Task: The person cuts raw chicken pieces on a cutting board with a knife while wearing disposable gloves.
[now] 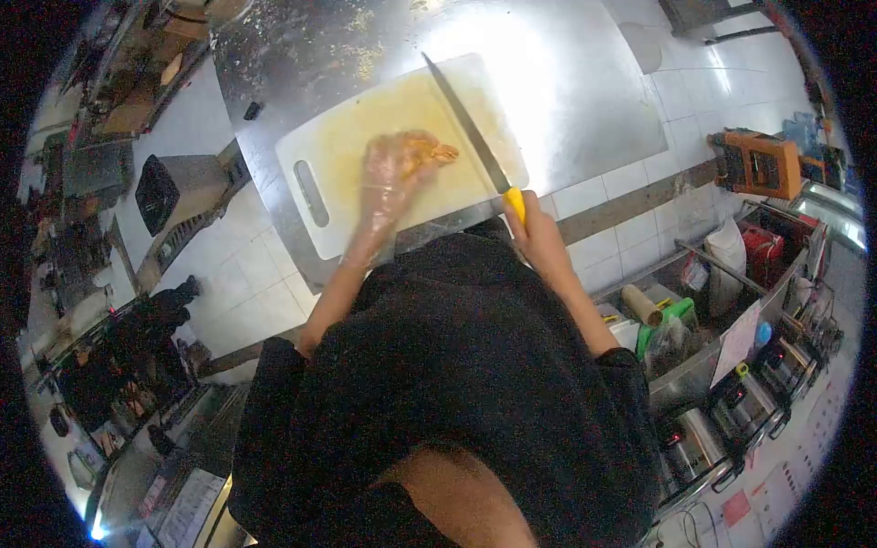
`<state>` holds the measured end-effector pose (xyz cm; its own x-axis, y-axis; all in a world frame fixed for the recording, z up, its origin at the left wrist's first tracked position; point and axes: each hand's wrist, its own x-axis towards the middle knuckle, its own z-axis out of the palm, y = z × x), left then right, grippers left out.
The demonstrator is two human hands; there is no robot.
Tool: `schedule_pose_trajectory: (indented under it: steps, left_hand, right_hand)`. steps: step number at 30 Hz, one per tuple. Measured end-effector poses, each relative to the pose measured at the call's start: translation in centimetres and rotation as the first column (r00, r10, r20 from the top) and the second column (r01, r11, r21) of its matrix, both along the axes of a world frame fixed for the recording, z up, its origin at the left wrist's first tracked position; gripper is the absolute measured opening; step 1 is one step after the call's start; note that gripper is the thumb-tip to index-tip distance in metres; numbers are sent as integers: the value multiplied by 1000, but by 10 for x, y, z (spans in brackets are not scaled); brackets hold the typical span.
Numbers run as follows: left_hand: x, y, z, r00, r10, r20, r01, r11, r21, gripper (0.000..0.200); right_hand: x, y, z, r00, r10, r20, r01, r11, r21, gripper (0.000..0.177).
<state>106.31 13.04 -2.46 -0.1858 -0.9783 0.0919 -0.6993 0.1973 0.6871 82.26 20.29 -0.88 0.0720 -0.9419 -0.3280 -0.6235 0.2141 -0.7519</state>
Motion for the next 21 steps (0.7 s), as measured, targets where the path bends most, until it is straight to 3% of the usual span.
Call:
schedule_pose_trajectory:
  steps: [3,6,9,12,15,18,21]
  left_hand:
    - [-7,14,-37,972,124,198,-134,990,36,41]
    - [2,17,-52,980,109,167,-102,994,-45,39]
    - [6,24,-28,884,32,467,-184,940,285,33]
    - [8,29,-8,920,94,379,-125,990,59,31]
    - [2,13,-17,955,9,298,93,940,-327,34]
    - [-1,11,-49,970,-26,244,78,976,-204,29]
    - [-6,8,-51,988,-6,155,29,989,-148,27]
  right_hand:
    - [12,1,3,992,105,-66,-103,994,27,25]
    - [23,-2,8,990,125,-70,-119,989,92,27]
    - [23,0,5,992,122,-42,-121,992,23,27]
    - [25,5,7,989,117,-91,-110,991,76,26]
    - [32,15,1,989,92,-117,-80,991,106,26]
    - [41,25,-11,989,78,-125,-75,997,31,27]
    - [53,29,-7,981,62,-186,-45,995,94,28]
